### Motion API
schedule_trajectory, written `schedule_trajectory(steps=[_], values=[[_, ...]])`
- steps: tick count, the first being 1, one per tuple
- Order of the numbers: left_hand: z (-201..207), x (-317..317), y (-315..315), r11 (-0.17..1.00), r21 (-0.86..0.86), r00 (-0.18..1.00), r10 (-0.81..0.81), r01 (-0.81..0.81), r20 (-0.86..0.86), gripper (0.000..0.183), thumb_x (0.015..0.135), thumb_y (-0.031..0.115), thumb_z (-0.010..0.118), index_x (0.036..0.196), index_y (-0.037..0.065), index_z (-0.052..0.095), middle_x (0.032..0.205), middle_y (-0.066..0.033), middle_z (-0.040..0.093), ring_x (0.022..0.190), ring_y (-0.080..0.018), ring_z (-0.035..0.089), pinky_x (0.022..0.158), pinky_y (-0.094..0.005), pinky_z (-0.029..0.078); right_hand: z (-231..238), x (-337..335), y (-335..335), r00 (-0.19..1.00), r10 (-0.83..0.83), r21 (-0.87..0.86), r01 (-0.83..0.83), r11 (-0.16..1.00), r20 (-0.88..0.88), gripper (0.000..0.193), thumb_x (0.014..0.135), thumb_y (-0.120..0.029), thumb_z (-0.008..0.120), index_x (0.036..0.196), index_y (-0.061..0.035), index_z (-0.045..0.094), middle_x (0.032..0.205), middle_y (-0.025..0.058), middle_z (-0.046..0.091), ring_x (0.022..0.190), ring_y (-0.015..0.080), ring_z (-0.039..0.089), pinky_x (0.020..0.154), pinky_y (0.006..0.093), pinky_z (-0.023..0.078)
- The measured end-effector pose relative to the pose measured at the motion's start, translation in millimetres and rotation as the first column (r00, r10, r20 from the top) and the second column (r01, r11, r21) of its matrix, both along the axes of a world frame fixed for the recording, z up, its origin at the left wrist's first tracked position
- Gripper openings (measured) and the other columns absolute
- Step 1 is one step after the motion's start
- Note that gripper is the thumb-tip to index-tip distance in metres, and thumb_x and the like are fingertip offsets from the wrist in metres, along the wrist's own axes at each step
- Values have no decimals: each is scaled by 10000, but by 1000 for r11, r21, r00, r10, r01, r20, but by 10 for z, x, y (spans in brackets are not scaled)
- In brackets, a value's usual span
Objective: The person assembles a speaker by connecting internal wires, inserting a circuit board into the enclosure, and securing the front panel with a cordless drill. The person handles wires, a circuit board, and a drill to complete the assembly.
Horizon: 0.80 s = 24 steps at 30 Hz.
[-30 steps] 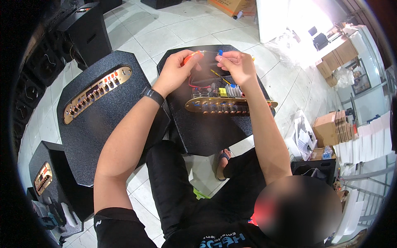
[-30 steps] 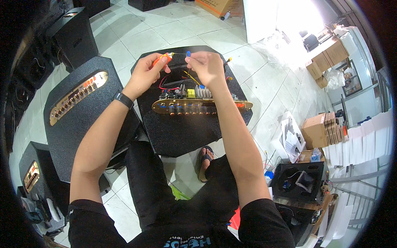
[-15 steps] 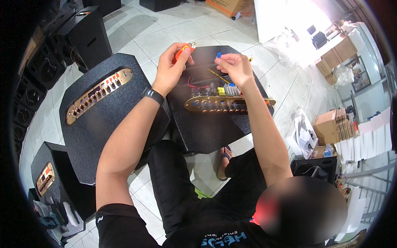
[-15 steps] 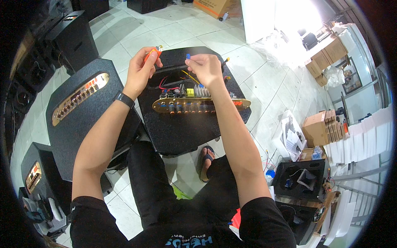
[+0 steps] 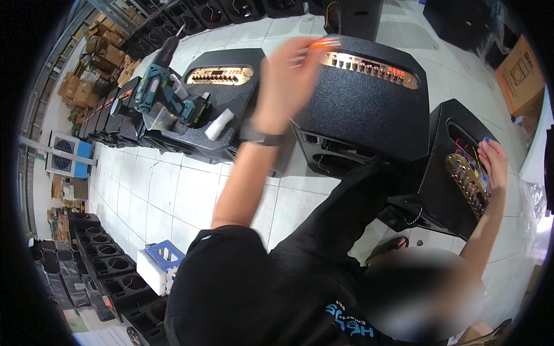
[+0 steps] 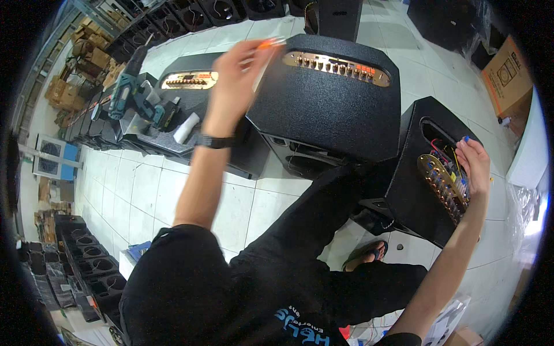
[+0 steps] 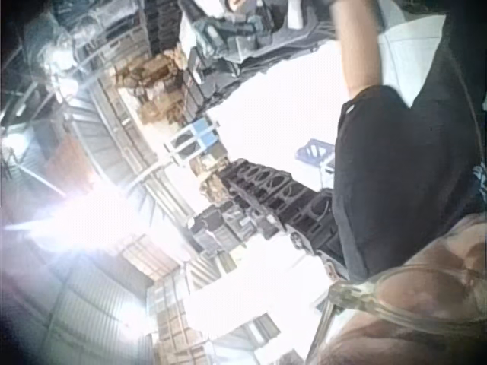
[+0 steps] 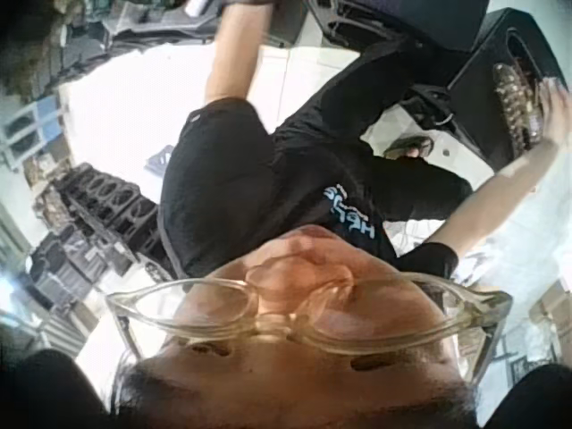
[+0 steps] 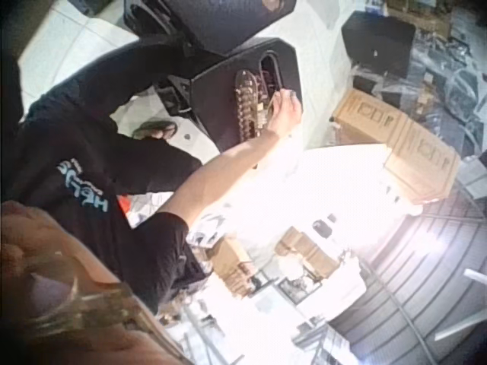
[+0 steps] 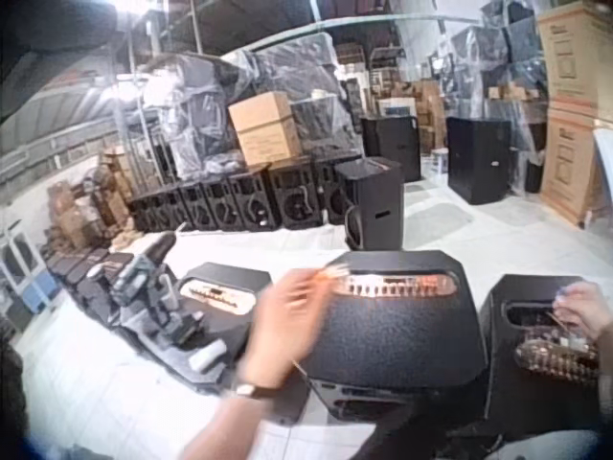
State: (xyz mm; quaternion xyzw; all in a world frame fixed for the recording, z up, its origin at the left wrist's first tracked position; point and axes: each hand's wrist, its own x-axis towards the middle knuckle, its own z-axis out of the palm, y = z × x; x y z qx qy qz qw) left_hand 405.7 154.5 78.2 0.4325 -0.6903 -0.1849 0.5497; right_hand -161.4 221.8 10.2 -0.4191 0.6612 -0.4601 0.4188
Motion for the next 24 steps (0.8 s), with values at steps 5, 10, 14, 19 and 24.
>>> schedule_trajectory(steps=[5, 10, 14, 19, 24], values=[[-475, 1959, -48, 864, -31, 731, 443, -502, 519, 243, 947, 182, 690, 1080, 1, 783, 931, -145, 792, 882, -266, 755, 800, -358, 570, 278, 114, 151, 953, 95, -29, -91, 995, 286, 445, 1039, -177, 634, 1409, 44, 523, 1407, 224, 638, 1303, 280, 633, 1131, 397, 499], [-1173, 3254, -334, 949, -186, -38, 182, -253, 982, 295, 1039, 211, 526, 1217, 66, 711, 1306, -155, 689, 1144, -343, 689, 994, -465, 554, 175, 168, -164, 883, 128, -29, -129, 991, 452, 459, 986, -240, 747, 1344, 25, 640, 1377, 221, 657, 1298, 293, 637, 1143, 414, 501], [-1423, 3150, -482, 751, 92, 457, 295, -654, 839, 251, 1000, 231, 634, 1163, 65, 727, 1111, -181, 752, 939, -394, 742, 842, -510, 579, 158, 315, -211, 935, -15, -27, 26, 999, 355, 384, 925, -195, 815, 1221, 22, 702, 1191, 162, 742, 1107, 252, 723, 1016, 391, 577], [-1277, 2697, -431, 689, -20, 405, 449, -724, 796, 297, 980, 224, 669, 1204, 35, 719, 1165, -201, 741, 1051, -403, 709, 915, -500, 550, 173, 297, -115, 950, -99, 71, 82, 994, 295, 379, 885, -113, 835, 1211, 23, 699, 1126, 127, 749, 1030, 244, 733, 940, 386, 598], [-570, 1404, 18, 776, -216, 553, 587, -592, 591, 314, 983, 174, 675, 1234, -14, 700, 1270, -218, 694, 1216, -408, 628, 1038, -457, 484, 189, 332, -154, 959, -16, 174, -35, 984, 281, 382, 843, -51, 856, 1174, 42, 690, 996, 120, 753, 902, 207, 739, 842, 339, 607]])
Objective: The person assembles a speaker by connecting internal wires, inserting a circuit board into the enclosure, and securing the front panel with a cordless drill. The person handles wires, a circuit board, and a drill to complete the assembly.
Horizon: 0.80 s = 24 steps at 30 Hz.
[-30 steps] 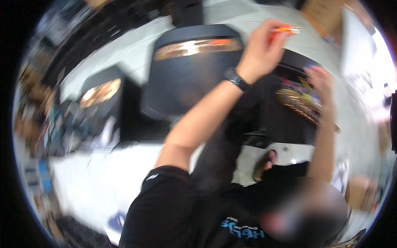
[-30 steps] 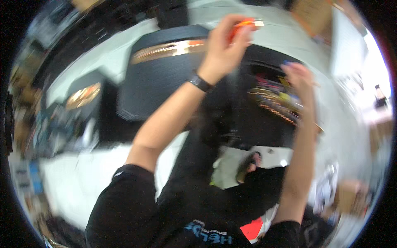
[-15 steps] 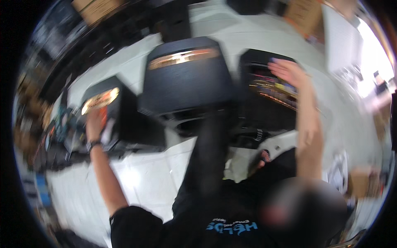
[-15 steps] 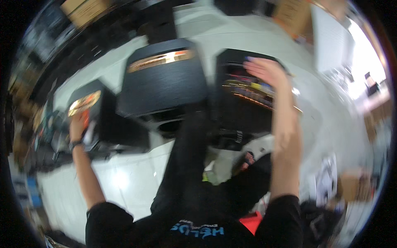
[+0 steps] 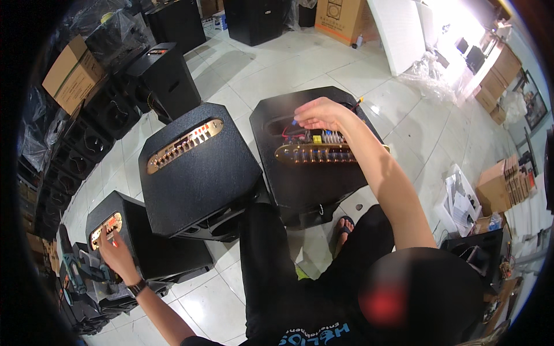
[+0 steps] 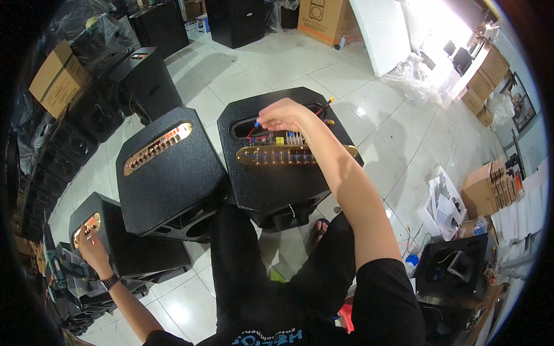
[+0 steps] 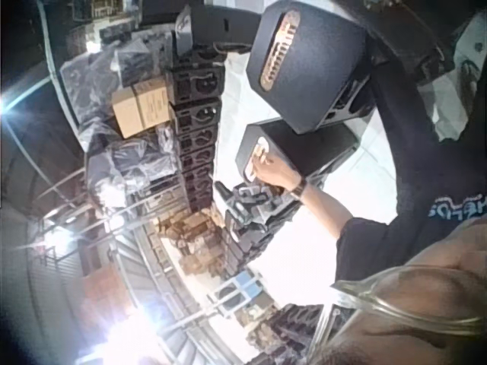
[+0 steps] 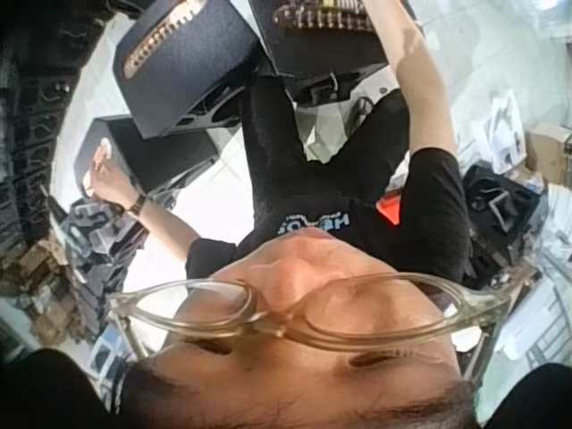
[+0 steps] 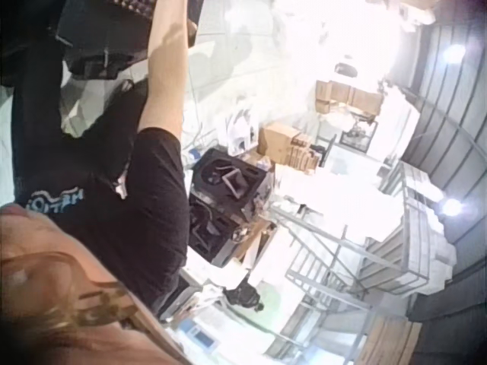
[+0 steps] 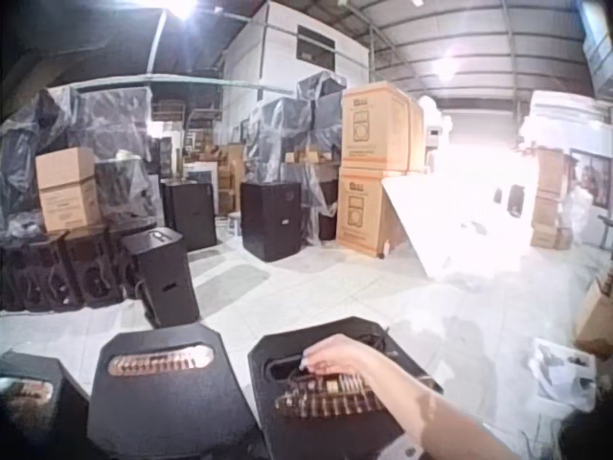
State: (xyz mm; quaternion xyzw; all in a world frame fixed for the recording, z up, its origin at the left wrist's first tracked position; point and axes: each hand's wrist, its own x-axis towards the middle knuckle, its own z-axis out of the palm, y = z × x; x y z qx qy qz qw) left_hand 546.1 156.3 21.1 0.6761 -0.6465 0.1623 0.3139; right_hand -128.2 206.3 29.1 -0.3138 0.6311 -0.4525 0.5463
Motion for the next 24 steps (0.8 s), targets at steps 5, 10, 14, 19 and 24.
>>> schedule_trajectory(steps=[5, 10, 14, 19, 24], values=[[382, -2462, 361, 550, 63, 521, -740, 833, -427, 177, 885, 89, 776, 1049, 33, 746, 1049, -129, 740, 995, -295, 721, 897, -395, 553, -21, 42, -51, 984, 128, -9, -130, 991, -124, 380, 873, -30, 796, 1232, 45, 698, 1017, 110, 774, 885, 148, 725, 756, 254, 561], [29, -3717, 73, 195, 117, 223, -915, 974, -335, 347, 766, 334, 907, 904, 64, 738, 855, -96, 699, 812, -297, 705, 715, -392, 557, 6, 182, -102, 962, 167, -65, -185, 981, -216, 277, 825, -43, 830, 1086, 22, 765, 908, 90, 782, 807, 116, 726, 684, 237, 536], [-156, -4003, -180, 59, 188, 144, -866, 980, -479, 383, 711, 380, 945, 796, 78, 725, 697, -43, 657, 623, -222, 663, 591, -328, 521, -40, 202, -75, 921, 218, -135, -273, 952, -324, 228, 833, -52, 825, 1037, 37, 778, 902, 104, 780, 810, 123, 732, 728, 254, 567], [-269, -4018, -258, -7, 152, 86, -799, 988, -595, 366, 709, 348, 958, 739, 81, 711, 671, -48, 648, 601, -211, 644, 572, -320, 501, 64, 257, 9, 876, 236, -95, -301, 949, -420, 221, 843, -73, 818, 1044, 14, 788, 909, 111, 780, 840, 135, 739, 816, 267, 590], [-324, -4030, -250, -4, 142, 84, -788, 990, -610, 385, 723, 348, 946, 682, 75, 677, 625, -53, 617, 570, -221, 630, 541, -321, 472, 15, 232, 2, 830, 228, -113, -327, 938, -508, 220, 839, -80, 826, 1048, -14, 799, 925, 122, 782, 859, 142, 742, 831, 280, 591]])
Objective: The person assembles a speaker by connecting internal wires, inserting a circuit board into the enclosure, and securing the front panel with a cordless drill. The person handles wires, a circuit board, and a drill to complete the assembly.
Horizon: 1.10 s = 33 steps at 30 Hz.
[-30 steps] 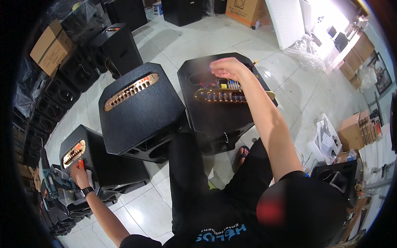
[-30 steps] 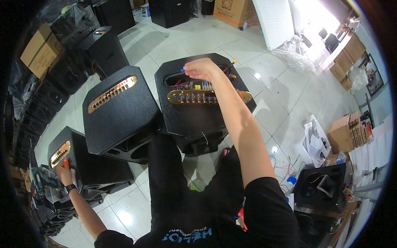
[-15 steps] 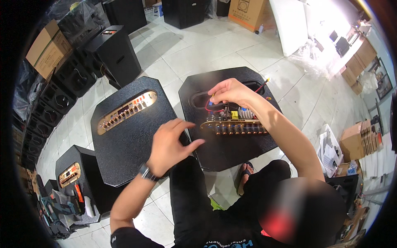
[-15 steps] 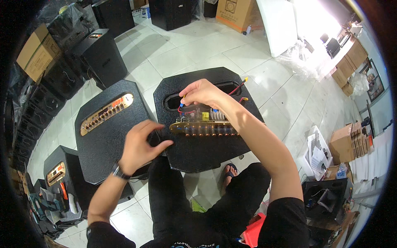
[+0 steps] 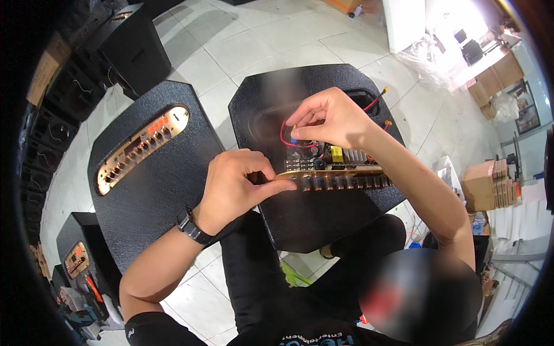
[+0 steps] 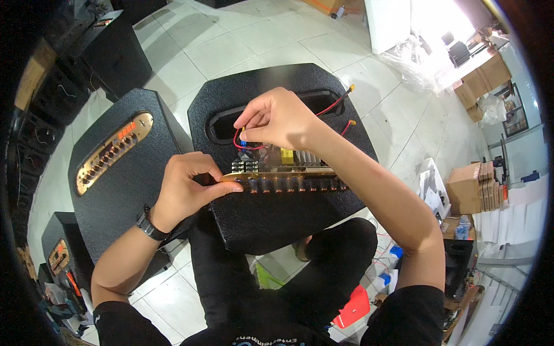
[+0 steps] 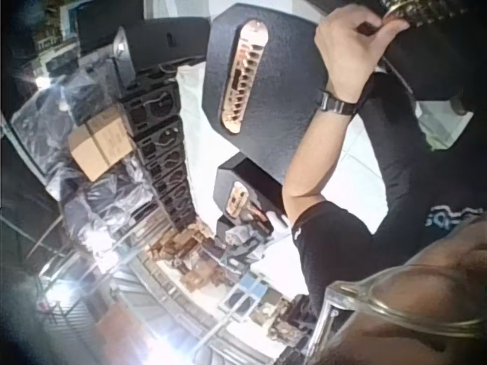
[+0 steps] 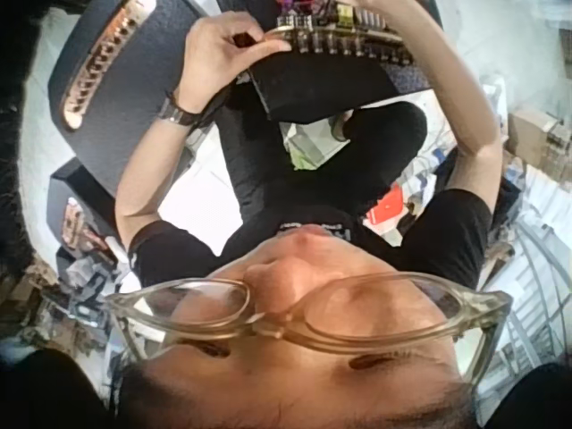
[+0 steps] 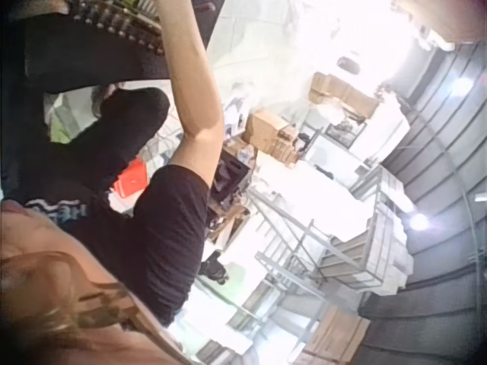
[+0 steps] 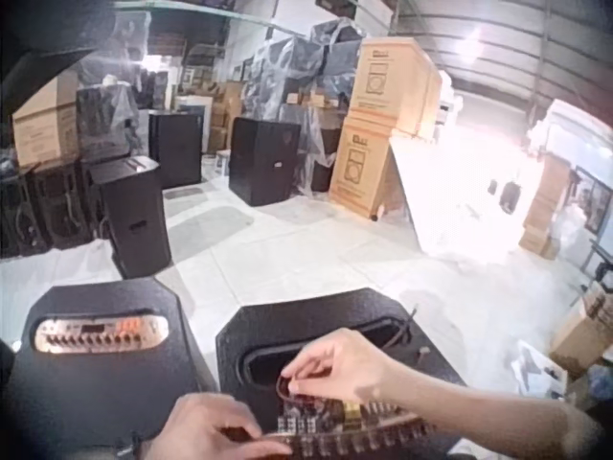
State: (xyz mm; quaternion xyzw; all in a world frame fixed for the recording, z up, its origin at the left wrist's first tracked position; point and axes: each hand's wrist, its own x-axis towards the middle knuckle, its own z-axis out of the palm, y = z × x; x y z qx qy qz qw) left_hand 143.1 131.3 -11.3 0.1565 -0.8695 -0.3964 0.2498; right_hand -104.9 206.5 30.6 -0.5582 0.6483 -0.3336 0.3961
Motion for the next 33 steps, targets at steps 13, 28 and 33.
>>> schedule_trajectory(steps=[13, 28, 33], values=[[-11, 12, 2, 999, -21, 1000, 24, -24, 8, 418, 738, 384, 933, 677, 74, 660, 626, -61, 624, 542, -237, 647, 511, -329, 474, 78, 86, 59, 997, 75, -54, -75, 996, -3, 175, 859, -39, 791, 1004, 60, 785, 895, 135, 788, 782, 142, 746, 753, 269, 602], [-12, 14, 33, 1000, -5, 999, -5, 5, -46, 390, 755, 313, 921, 685, 64, 629, 645, -82, 609, 568, -275, 624, 522, -359, 461, 411, 231, -141, 922, 249, 211, -191, 959, -297, 181, 825, -78, 796, 987, 1, 811, 805, 127, 778, 708, 153, 727, 674, 292, 568], [-34, 19, 39, 1000, -24, 1000, 0, -1, -12, 440, 748, 380, 931, 680, 55, 642, 651, -66, 618, 572, -220, 633, 528, -316, 466, 396, 270, -159, 920, 233, 235, -162, 958, -315, 126, 840, -13, 766, 951, 41, 790, 772, 92, 757, 665, 98, 675, 644, 262, 543]])
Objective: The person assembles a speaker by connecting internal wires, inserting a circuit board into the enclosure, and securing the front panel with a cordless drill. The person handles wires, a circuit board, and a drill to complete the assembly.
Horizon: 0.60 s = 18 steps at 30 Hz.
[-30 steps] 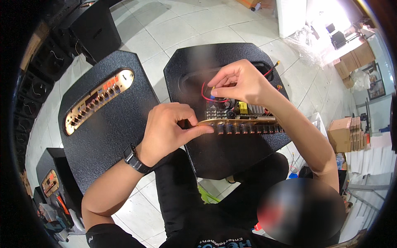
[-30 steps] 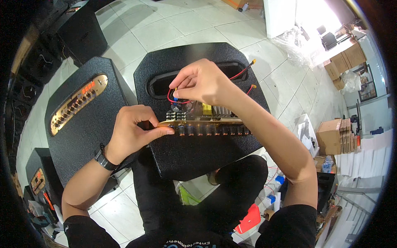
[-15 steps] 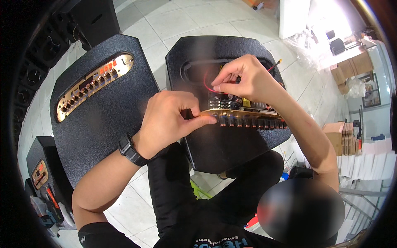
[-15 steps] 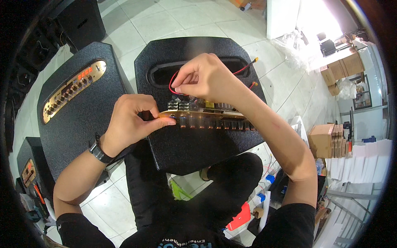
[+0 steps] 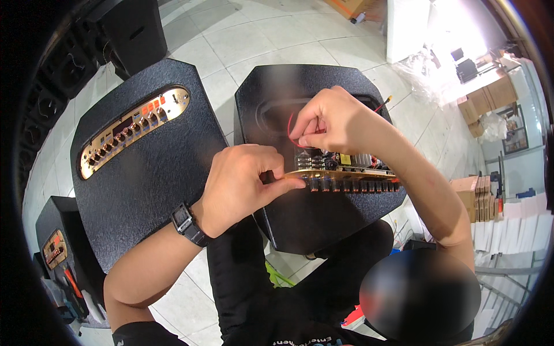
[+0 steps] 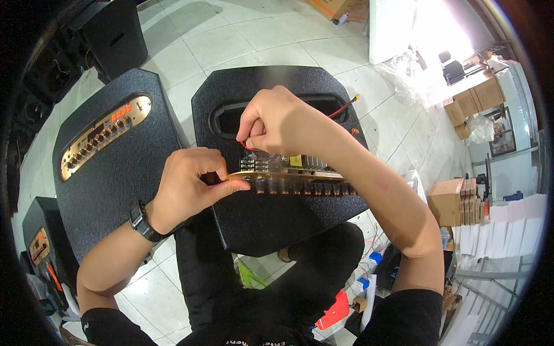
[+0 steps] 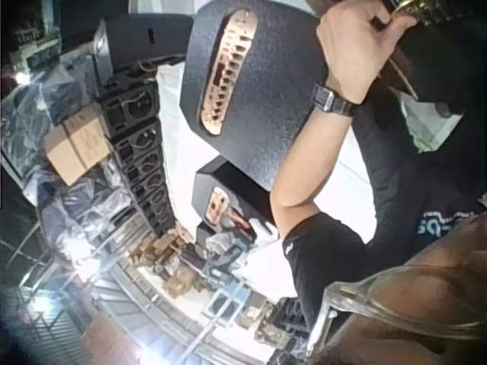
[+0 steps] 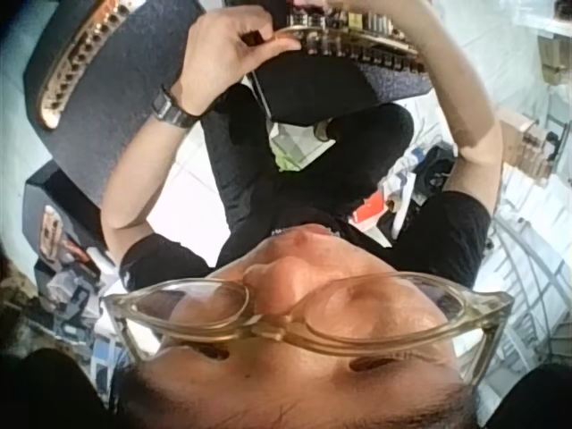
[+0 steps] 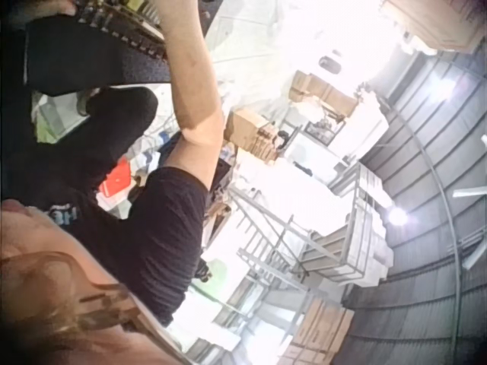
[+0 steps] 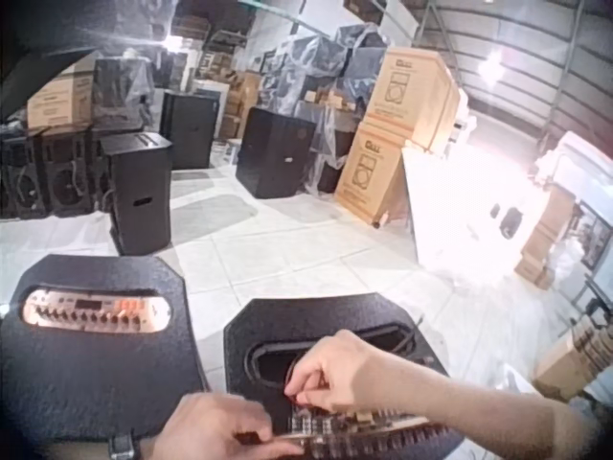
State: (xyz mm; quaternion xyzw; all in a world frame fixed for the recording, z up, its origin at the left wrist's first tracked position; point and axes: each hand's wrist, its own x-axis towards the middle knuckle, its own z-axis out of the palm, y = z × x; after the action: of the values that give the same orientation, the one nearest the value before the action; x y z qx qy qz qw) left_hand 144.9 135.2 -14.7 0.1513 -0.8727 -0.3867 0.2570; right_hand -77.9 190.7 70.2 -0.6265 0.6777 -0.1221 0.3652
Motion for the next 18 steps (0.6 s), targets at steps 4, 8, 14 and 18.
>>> schedule_trajectory(steps=[4, 8, 14, 18], values=[[1, 11, 2, 1000, 8, 1000, -2, 3, -26, 414, 766, 325, 906, 669, 78, 589, 644, -70, 591, 581, -290, 607, 524, -388, 450, -49, -62, 42, 999, 22, -50, -20, 999, 31, 162, 838, -62, 782, 987, -4, 809, 818, 132, 782, 706, 174, 734, 687, 293, 575], [-5, -3, 17, 1000, -15, 999, -9, 9, -39, 417, 769, 329, 900, 671, 82, 578, 645, -67, 579, 595, -295, 603, 529, -396, 449, -166, -129, 138, 995, 8, -113, 3, 994, 101, 153, 821, -48, 782, 962, 4, 806, 804, 130, 776, 701, 179, 736, 685, 280, 570], [-4, -23, 27, 1000, -12, 1000, -26, 26, -7, 413, 773, 331, 893, 678, 86, 574, 658, -66, 583, 604, -293, 611, 532, -401, 454, -21, -8, 115, 999, 13, -112, -16, 994, -32, 140, 812, -25, 787, 937, 39, 788, 812, 143, 772, 721, 175, 738, 702, 287, 571], [-17, -36, 21, 998, -67, 999, -13, 10, -42, 447, 773, 392, 904, 688, 70, 606, 663, -60, 607, 574, -247, 613, 525, -349, 446, -21, -17, 96, 999, -7, -94, 4, 996, -42, 152, 816, -47, 781, 953, 13, 802, 833, 154, 786, 745, 193, 768, 721, 294, 593]])
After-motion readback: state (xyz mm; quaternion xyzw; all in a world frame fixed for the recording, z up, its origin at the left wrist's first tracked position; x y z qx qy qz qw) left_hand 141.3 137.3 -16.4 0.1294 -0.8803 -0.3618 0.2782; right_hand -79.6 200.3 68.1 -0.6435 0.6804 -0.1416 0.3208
